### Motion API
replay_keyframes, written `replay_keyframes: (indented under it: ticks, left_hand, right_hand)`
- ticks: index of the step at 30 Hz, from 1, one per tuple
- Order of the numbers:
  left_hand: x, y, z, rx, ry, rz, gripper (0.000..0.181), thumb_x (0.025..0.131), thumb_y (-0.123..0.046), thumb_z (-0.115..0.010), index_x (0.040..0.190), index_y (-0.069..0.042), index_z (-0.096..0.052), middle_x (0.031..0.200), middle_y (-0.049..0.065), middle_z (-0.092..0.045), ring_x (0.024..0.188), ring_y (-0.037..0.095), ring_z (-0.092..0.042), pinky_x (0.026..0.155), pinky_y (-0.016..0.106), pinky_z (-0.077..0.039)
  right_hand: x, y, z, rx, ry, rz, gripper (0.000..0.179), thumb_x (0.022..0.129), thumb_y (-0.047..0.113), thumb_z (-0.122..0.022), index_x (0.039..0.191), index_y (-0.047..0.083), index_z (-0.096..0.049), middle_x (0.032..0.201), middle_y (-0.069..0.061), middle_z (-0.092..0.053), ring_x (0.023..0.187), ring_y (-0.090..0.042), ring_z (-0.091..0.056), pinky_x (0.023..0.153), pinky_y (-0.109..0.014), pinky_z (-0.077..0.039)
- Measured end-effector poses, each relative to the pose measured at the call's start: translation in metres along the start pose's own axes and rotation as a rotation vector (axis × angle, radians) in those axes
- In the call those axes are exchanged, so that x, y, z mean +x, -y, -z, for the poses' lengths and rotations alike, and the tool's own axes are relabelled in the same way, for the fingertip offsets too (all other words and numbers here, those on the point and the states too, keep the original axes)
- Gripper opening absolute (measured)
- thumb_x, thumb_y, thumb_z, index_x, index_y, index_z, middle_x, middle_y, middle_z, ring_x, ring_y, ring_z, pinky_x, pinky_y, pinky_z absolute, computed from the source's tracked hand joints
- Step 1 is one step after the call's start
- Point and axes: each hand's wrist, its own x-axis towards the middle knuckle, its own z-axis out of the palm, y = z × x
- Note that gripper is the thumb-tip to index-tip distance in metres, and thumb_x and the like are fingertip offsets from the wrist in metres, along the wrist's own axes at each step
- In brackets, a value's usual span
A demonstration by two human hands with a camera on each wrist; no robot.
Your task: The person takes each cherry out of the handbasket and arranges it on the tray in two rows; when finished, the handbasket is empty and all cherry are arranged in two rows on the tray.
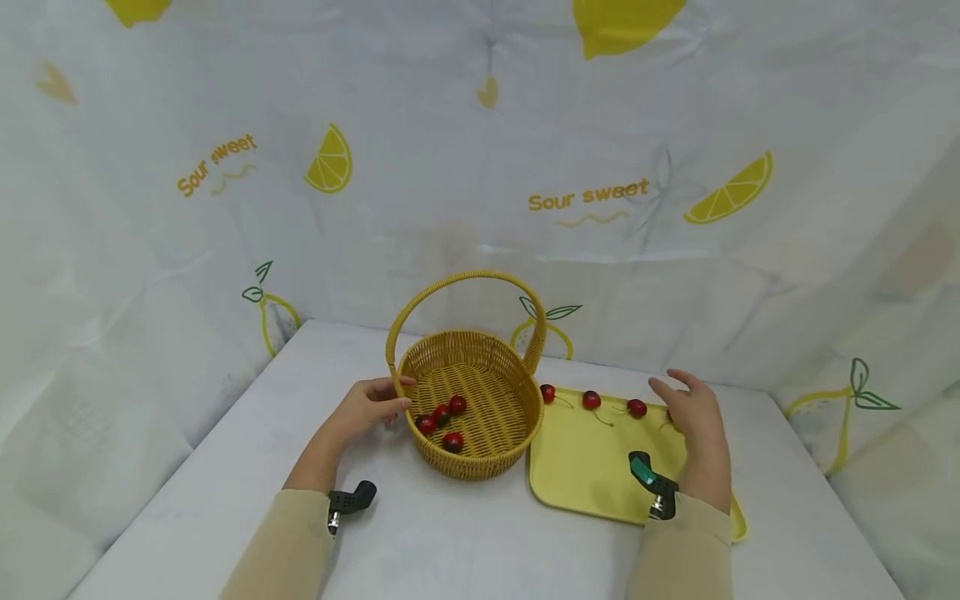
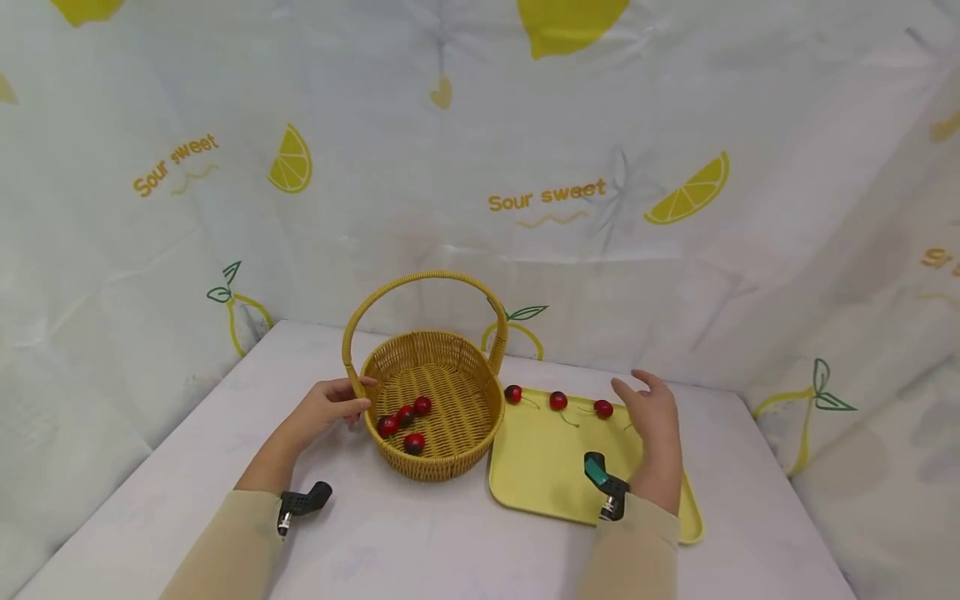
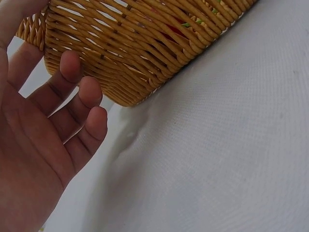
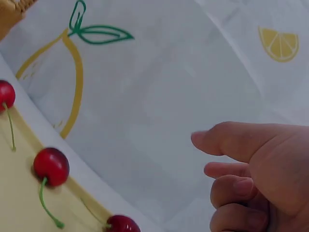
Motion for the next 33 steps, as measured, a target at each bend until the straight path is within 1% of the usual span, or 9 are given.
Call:
replay_keyframes:
  ticks: [2,4,6,8,10,15,22,27,33]
  left_hand:
    - [0.0,0.001,0.0,0.002,-0.001,-0.001,0.04,0.098,-0.014,-0.072,0.136,-0.004,-0.064,0.098,0.007,-0.066,0.079,0.025,-0.057,0.068,0.036,-0.051]
    - [0.0,0.003,0.0,-0.001,0.001,-0.003,0.04,0.097,-0.015,-0.072,0.135,-0.005,-0.064,0.097,0.008,-0.066,0.078,0.025,-0.057,0.068,0.035,-0.051]
    - [0.001,0.005,0.001,0.0,0.002,-0.007,0.041,0.097,-0.016,-0.072,0.135,-0.004,-0.064,0.097,0.008,-0.066,0.078,0.024,-0.057,0.067,0.034,-0.051]
    - [0.001,0.006,0.001,0.005,-0.001,-0.008,0.041,0.098,-0.016,-0.072,0.136,-0.004,-0.064,0.096,0.008,-0.066,0.077,0.023,-0.057,0.067,0.034,-0.051]
    - [0.001,0.006,0.0,0.011,-0.005,-0.009,0.041,0.098,-0.016,-0.072,0.136,-0.004,-0.063,0.095,0.008,-0.066,0.076,0.022,-0.057,0.067,0.034,-0.051]
    - [-0.001,0.004,-0.001,0.023,-0.006,-0.013,0.042,0.098,-0.015,-0.071,0.137,-0.003,-0.062,0.095,0.008,-0.066,0.076,0.022,-0.057,0.068,0.035,-0.051]
    - [-0.002,0.002,-0.001,0.016,-0.003,-0.01,0.043,0.097,-0.017,-0.073,0.137,-0.004,-0.063,0.096,0.007,-0.066,0.077,0.023,-0.057,0.067,0.036,-0.052]
    - [-0.001,0.002,-0.001,-0.001,0.005,-0.028,0.044,0.097,-0.017,-0.073,0.137,-0.001,-0.062,0.096,0.008,-0.066,0.075,0.022,-0.057,0.066,0.035,-0.052]
    - [0.0,0.004,-0.001,0.006,-0.006,-0.017,0.042,0.097,-0.02,-0.074,0.135,-0.006,-0.065,0.097,0.007,-0.066,0.075,0.02,-0.057,0.068,0.035,-0.052]
  right_hand:
    - [-0.002,0.007,-0.002,0.023,0.013,0.019,0.078,0.102,0.051,-0.057,0.161,0.008,-0.031,0.126,-0.024,-0.057,0.07,-0.021,-0.053,0.073,-0.039,-0.049]
    - [-0.006,0.019,-0.006,0.07,0.043,0.06,0.075,0.101,0.05,-0.06,0.16,0.009,-0.034,0.098,-0.012,-0.059,0.054,-0.014,-0.038,0.059,-0.033,-0.042]
    - [-0.01,0.03,-0.009,0.105,0.071,0.104,0.073,0.101,0.048,-0.062,0.158,0.009,-0.038,0.076,0.0,-0.049,0.049,-0.011,-0.031,0.052,-0.031,-0.037]
    - [-0.014,0.039,-0.012,0.132,0.091,0.152,0.07,0.101,0.045,-0.064,0.156,0.008,-0.041,0.063,0.005,-0.038,0.048,-0.011,-0.029,0.05,-0.03,-0.035]
    - [-0.018,0.048,-0.016,0.155,0.108,0.203,0.066,0.101,0.043,-0.064,0.153,0.007,-0.045,0.061,0.008,-0.036,0.048,-0.011,-0.029,0.05,-0.029,-0.034]
    - [-0.026,0.067,-0.029,0.182,0.165,0.302,0.058,0.102,0.04,-0.065,0.147,0.008,-0.051,0.06,0.006,-0.037,0.046,-0.012,-0.028,0.045,-0.031,-0.032]
    - [-0.036,0.09,-0.056,0.174,0.271,0.385,0.048,0.102,0.037,-0.065,0.14,0.009,-0.058,0.069,0.0,-0.039,0.051,-0.013,-0.03,0.049,-0.028,-0.032]
    - [-0.045,0.103,-0.084,0.139,0.38,0.447,0.037,0.103,0.032,-0.065,0.132,0.01,-0.064,0.072,-0.006,-0.042,0.054,-0.015,-0.034,0.053,-0.029,-0.035]
    - [-0.048,0.108,-0.127,0.092,0.46,0.47,0.03,0.101,0.025,-0.067,0.125,0.007,-0.069,0.073,-0.003,-0.046,0.064,-0.016,-0.04,0.06,-0.03,-0.037]
